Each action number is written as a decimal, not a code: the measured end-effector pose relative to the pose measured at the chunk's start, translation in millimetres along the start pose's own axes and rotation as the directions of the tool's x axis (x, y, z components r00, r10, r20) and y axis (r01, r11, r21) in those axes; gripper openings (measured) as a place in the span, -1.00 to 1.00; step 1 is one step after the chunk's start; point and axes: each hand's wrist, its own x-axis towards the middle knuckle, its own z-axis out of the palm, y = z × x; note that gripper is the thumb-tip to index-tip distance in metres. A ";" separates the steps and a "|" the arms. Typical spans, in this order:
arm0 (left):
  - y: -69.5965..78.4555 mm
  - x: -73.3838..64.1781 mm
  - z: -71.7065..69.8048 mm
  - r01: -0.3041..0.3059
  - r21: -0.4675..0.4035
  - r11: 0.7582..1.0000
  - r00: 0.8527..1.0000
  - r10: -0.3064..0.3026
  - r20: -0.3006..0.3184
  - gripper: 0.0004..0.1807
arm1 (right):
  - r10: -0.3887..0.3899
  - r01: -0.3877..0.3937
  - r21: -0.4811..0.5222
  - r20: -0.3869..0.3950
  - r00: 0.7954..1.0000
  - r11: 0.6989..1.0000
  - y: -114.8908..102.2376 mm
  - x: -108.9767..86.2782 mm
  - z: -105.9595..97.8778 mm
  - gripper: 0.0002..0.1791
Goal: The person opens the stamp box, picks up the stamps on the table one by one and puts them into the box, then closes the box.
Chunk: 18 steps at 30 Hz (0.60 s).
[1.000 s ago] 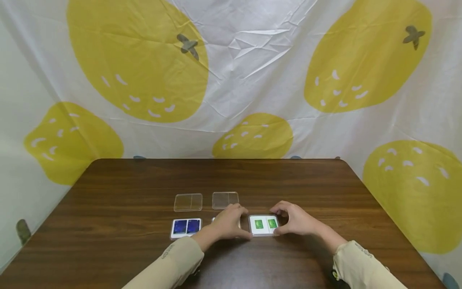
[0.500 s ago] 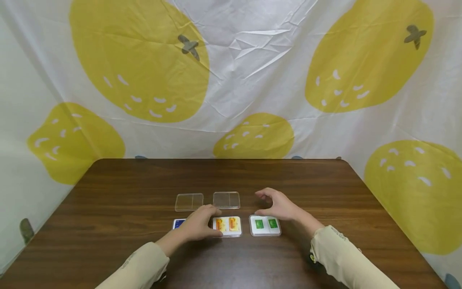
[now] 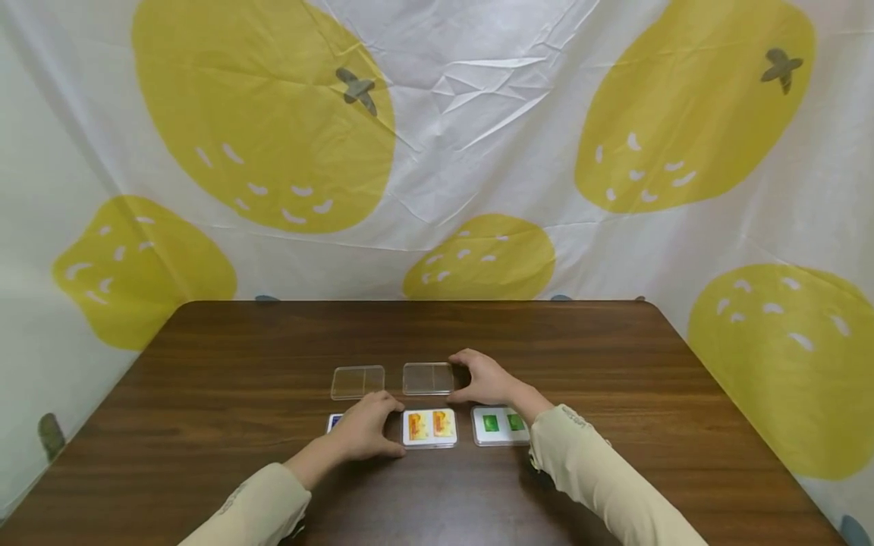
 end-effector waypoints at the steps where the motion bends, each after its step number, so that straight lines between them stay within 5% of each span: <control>1: 0.0 0.3 0.5 0.001 0.003 1.000 1.000 -0.001 0.001 -0.39 | 0.002 -0.002 -0.020 -0.001 1.000 1.000 0.3 2.4 1.3 -0.24; 18: 1.4 -1.2 2.5 0.029 -0.017 0.999 1.000 -0.029 -0.002 -0.43 | 0.001 0.004 -0.096 0.057 0.998 0.995 -9.6 16.3 -1.6 -0.44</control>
